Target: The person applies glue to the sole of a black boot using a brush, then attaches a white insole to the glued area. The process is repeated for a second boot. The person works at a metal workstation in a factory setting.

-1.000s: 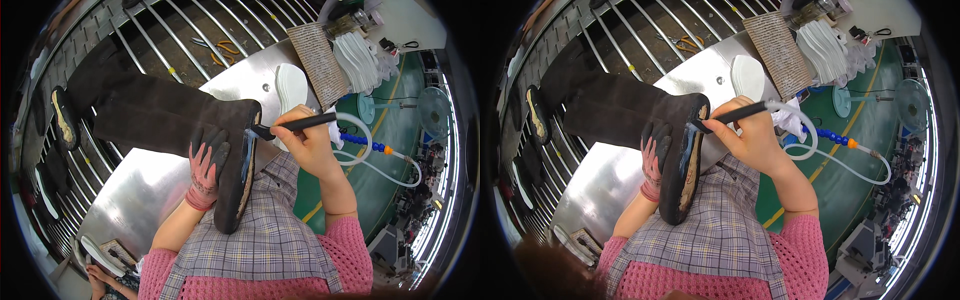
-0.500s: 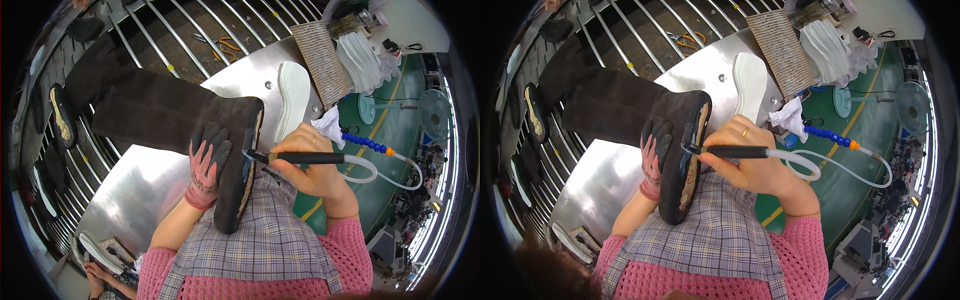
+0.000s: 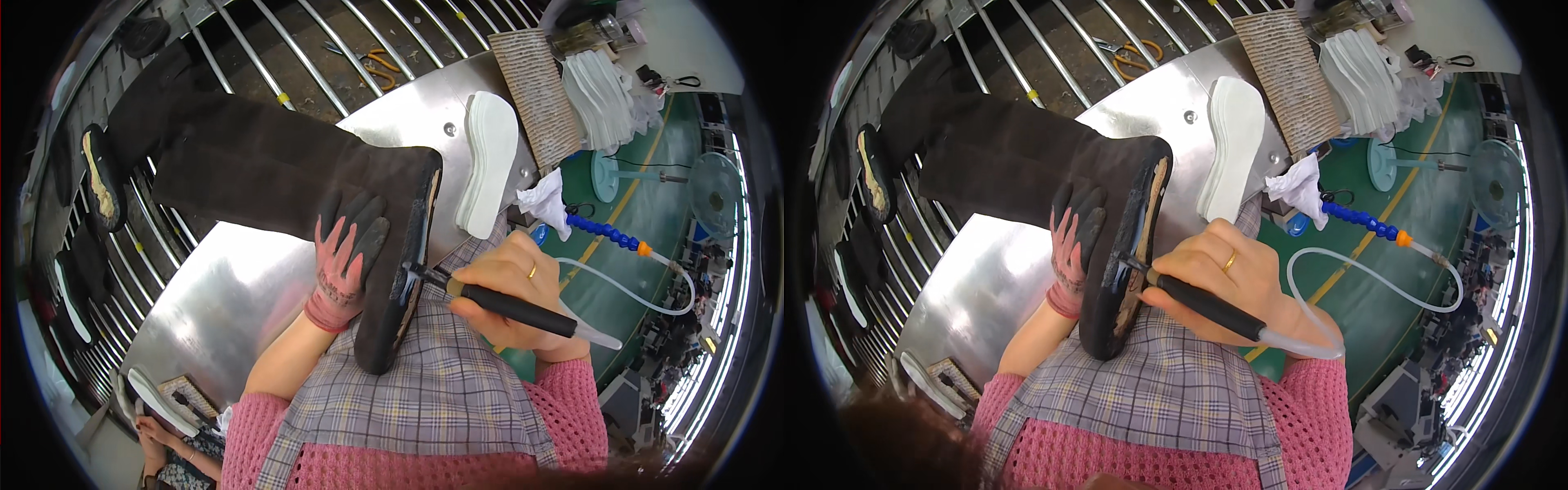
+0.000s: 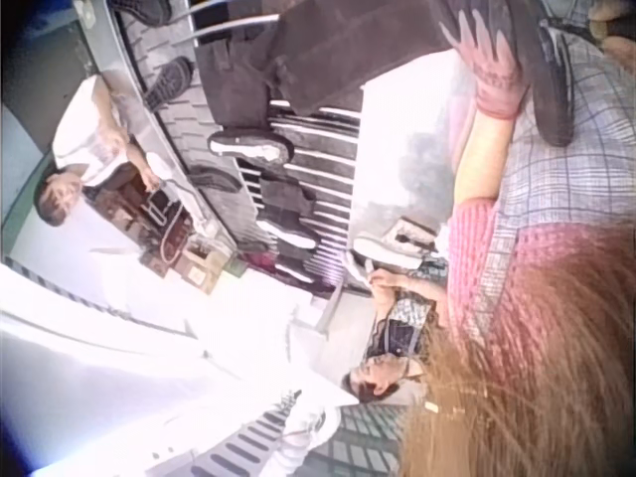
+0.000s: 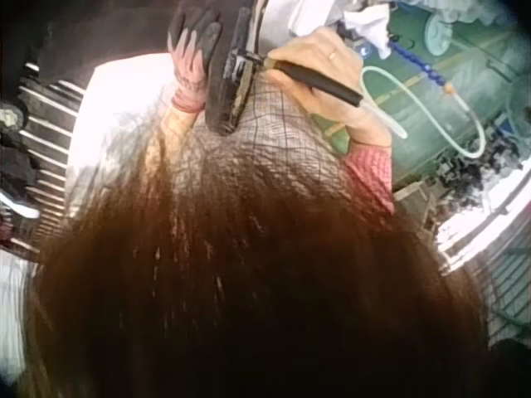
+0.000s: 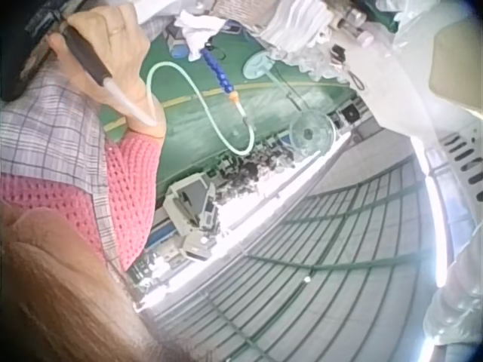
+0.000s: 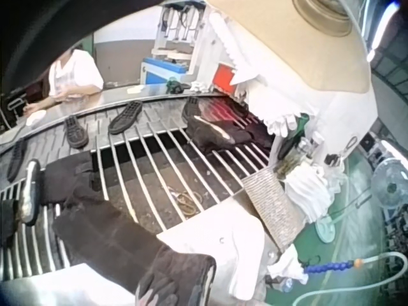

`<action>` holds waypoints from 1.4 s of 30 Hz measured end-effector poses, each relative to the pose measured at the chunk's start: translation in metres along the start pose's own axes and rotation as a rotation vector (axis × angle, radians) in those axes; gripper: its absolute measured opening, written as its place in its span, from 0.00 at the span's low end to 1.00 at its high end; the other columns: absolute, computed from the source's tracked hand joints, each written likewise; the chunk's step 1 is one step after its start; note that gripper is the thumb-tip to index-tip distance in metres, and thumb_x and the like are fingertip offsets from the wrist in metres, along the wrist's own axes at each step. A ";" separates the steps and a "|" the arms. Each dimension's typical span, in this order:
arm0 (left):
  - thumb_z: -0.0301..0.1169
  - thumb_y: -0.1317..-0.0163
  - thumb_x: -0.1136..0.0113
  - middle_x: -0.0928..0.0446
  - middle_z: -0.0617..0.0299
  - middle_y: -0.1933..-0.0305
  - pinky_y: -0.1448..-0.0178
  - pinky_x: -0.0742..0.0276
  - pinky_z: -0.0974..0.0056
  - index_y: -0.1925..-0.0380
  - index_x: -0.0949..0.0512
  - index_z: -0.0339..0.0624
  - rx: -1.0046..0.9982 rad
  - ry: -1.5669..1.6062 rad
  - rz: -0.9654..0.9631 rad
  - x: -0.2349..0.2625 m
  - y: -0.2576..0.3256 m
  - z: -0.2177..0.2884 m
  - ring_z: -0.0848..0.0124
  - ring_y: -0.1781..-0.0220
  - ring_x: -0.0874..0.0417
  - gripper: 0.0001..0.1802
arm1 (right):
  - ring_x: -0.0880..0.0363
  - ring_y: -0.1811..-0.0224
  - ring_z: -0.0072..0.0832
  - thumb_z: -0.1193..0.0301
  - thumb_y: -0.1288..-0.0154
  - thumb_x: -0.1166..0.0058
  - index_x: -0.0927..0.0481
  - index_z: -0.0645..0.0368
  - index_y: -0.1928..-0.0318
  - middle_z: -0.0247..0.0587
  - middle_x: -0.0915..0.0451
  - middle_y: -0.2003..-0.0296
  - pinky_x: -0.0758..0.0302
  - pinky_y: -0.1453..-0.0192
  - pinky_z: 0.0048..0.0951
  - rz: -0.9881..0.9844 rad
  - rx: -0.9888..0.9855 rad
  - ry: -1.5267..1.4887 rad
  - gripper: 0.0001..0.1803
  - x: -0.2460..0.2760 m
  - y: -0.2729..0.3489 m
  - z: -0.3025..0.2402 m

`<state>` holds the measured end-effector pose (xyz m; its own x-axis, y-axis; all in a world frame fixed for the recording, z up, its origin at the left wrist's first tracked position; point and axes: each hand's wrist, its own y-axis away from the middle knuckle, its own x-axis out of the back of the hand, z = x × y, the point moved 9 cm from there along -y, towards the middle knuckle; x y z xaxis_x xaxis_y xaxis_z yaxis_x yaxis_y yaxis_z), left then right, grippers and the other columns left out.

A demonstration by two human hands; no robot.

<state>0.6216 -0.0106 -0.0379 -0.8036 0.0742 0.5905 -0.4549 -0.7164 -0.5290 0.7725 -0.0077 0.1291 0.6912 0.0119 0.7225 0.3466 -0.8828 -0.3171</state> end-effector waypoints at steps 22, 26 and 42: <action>0.46 0.47 0.31 0.30 0.42 0.37 0.32 0.42 0.31 0.42 0.37 0.32 0.074 -0.155 0.017 -0.007 -0.035 0.009 0.42 0.36 0.29 0.40 | 0.25 0.69 0.18 0.69 0.30 0.43 0.21 0.65 0.56 0.36 0.19 0.68 0.30 0.64 0.19 0.492 -0.443 -0.793 0.10 -0.031 0.065 0.086; 0.45 0.50 0.31 0.32 0.40 0.36 0.31 0.44 0.32 0.43 0.35 0.32 0.110 -0.110 0.018 -0.007 -0.048 0.014 0.42 0.34 0.32 0.40 | 0.23 0.74 0.27 0.67 0.40 0.32 0.21 0.63 0.56 0.38 0.19 0.70 0.29 0.69 0.20 0.450 0.037 -0.189 0.16 0.006 0.050 0.025; 0.39 0.57 0.30 0.32 0.36 0.37 0.32 0.48 0.28 0.47 0.31 0.31 0.011 -0.149 -0.090 -0.020 -0.059 0.027 0.40 0.34 0.33 0.37 | 0.25 0.71 0.35 0.72 0.44 0.33 0.19 0.59 0.66 0.37 0.20 0.72 0.29 0.65 0.32 0.217 -0.248 -0.098 0.08 0.049 0.031 0.036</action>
<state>0.6752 0.0119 -0.0024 -0.6942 0.0353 0.7190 -0.5173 -0.7190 -0.4642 0.8402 -0.0175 0.1327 0.7937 -0.1542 0.5884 0.0288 -0.9567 -0.2895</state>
